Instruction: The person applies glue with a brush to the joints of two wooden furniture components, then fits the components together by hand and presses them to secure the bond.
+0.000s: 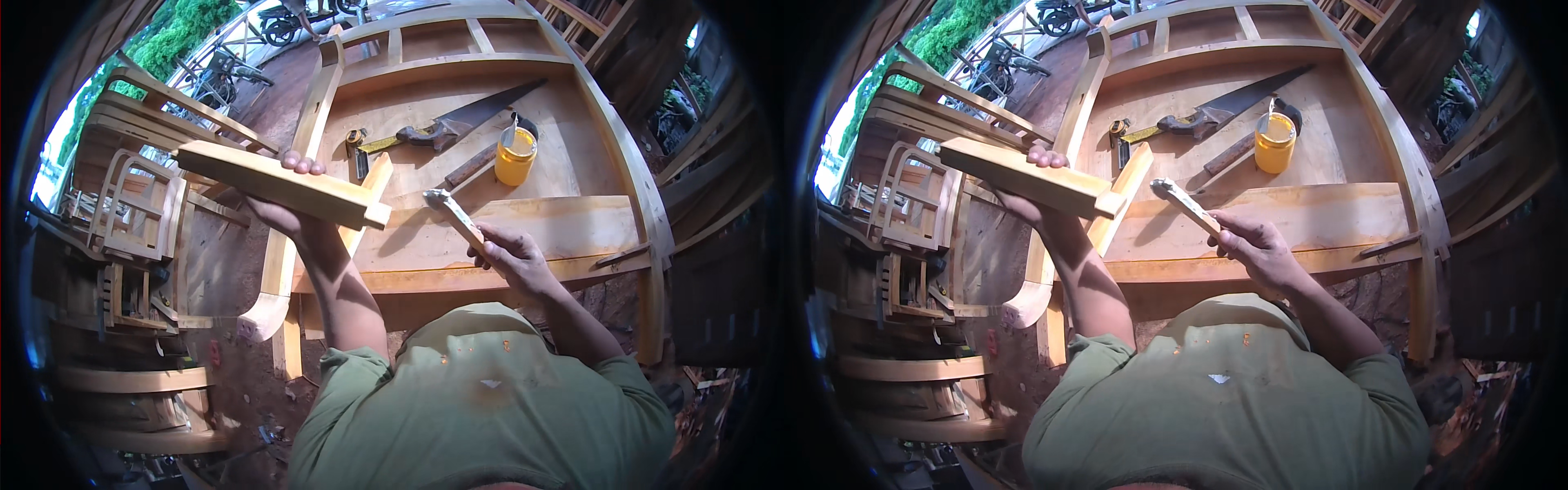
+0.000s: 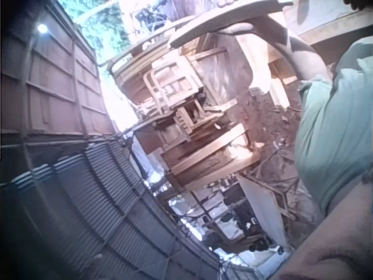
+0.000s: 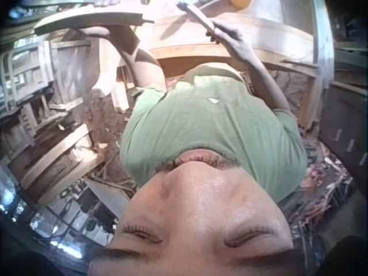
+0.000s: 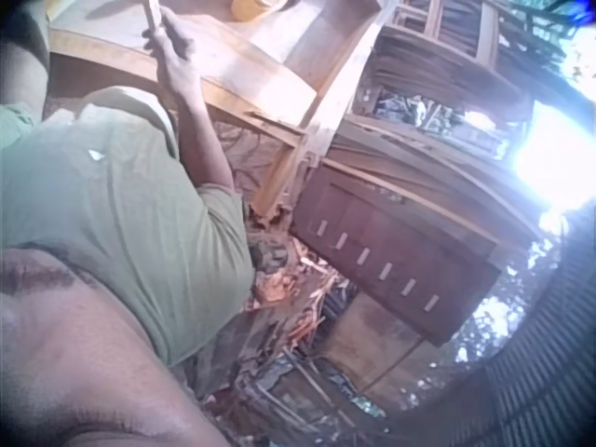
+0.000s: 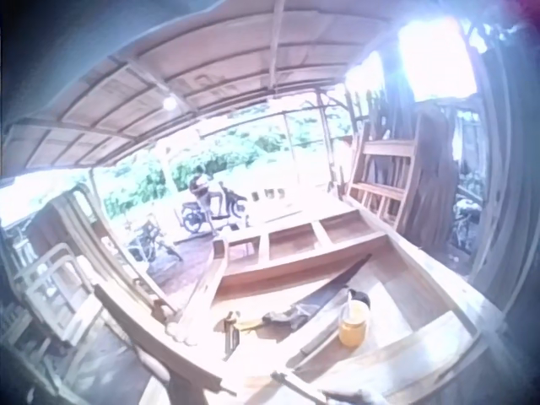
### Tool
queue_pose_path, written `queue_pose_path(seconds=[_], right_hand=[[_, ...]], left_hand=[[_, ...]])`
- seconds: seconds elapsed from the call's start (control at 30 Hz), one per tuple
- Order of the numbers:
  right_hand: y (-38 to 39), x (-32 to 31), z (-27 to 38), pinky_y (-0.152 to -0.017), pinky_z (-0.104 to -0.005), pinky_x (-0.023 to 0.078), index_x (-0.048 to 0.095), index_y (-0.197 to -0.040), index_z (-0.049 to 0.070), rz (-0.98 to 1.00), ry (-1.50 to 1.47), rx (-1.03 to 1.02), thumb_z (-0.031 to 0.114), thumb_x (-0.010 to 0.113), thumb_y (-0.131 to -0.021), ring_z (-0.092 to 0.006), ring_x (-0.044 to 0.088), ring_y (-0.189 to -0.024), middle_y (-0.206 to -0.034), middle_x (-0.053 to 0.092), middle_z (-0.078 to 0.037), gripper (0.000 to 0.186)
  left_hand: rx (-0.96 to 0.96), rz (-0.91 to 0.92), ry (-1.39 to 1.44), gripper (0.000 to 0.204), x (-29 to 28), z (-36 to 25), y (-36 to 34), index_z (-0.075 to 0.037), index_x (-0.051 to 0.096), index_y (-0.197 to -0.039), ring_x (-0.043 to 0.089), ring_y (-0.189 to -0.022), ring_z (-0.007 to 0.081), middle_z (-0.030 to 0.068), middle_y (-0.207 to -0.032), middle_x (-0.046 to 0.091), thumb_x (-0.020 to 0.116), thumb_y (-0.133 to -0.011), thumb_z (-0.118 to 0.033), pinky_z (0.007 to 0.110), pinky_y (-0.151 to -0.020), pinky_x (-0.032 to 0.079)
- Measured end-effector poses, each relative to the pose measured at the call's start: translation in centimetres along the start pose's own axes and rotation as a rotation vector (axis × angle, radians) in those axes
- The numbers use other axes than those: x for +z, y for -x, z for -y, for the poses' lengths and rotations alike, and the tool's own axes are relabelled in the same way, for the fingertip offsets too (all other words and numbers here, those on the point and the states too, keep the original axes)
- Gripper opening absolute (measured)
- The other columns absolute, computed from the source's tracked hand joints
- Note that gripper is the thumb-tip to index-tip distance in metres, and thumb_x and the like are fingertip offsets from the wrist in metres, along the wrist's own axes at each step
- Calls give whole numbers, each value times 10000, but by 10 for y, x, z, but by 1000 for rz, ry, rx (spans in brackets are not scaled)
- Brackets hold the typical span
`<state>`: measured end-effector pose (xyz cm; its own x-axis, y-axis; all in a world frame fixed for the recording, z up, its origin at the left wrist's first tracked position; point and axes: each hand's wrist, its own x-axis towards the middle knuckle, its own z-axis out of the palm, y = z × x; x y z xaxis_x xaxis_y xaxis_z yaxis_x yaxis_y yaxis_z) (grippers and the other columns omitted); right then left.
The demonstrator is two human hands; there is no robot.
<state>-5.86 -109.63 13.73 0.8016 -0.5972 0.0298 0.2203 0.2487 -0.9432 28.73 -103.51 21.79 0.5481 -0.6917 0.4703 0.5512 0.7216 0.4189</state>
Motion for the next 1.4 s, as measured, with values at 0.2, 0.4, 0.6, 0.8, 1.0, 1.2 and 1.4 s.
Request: queue_pose_path(seconds=[0.2,0.4,0.6,0.8,1.0,1.2,1.4], right_hand=[[-6,23,-5,-937,-257,476,555,-1399,16,-22,-31,-7,62,596,-1004,-72,565,-1060,-1166,647,-15,400],[-12,33,-19,-919,-226,454,585,-1373,24,-28,-7,-55,55,612,-994,-75,568,-1037,-1128,650,-7,380],[-3,17,1,-758,-267,490,666,-1286,67,-24,515,-248,-1,662,-930,-134,613,-873,-939,635,-69,363],[-10,2,30,-684,-347,494,702,-1224,77,-34,709,-308,26,677,-908,-213,631,-775,-909,666,-112,321],[6,12,55,-693,-365,506,704,-1217,69,171,715,-188,30,666,-908,-248,645,-760,-894,663,-138,314],[-3,22,61,-793,-359,526,690,-1213,34,2,801,-125,58,657,-918,-303,682,-880,-956,686,-167,298],[3,34,57,-768,-373,537,688,-1225,45,-25,870,-169,98,668,-928,-305,691,-856,-965,696,-167,302]], left_hand=[[-44,265,199,580,-24,10,12,-11,552,-1084,569,-886,197,83,-985,547,638,-887,-550,355,-872,450],[-60,254,248,548,-18,24,20,-23,563,-1007,581,-878,199,59,-917,558,672,-860,-539,333,-871,447],[-12,318,233,603,-27,18,21,-28,608,-1110,602,-886,215,93,-987,565,511,-950,-601,387,-834,440],[-21,355,245,602,-25,23,25,-37,611,-1133,599,-892,221,97,-1002,556,488,-965,-602,392,-832,442],[-16,352,225,570,-21,20,27,-86,625,-1159,594,-889,228,103,-1000,555,463,-979,-603,399,-831,444],[0,369,246,585,-24,21,30,-108,627,-1188,591,-903,241,116,-1008,554,429,-985,-620,415,-846,442],[6,376,247,601,-26,19,31,-107,619,-1219,593,-917,250,130,-1031,553,410,-991,-623,432,-860,437]])
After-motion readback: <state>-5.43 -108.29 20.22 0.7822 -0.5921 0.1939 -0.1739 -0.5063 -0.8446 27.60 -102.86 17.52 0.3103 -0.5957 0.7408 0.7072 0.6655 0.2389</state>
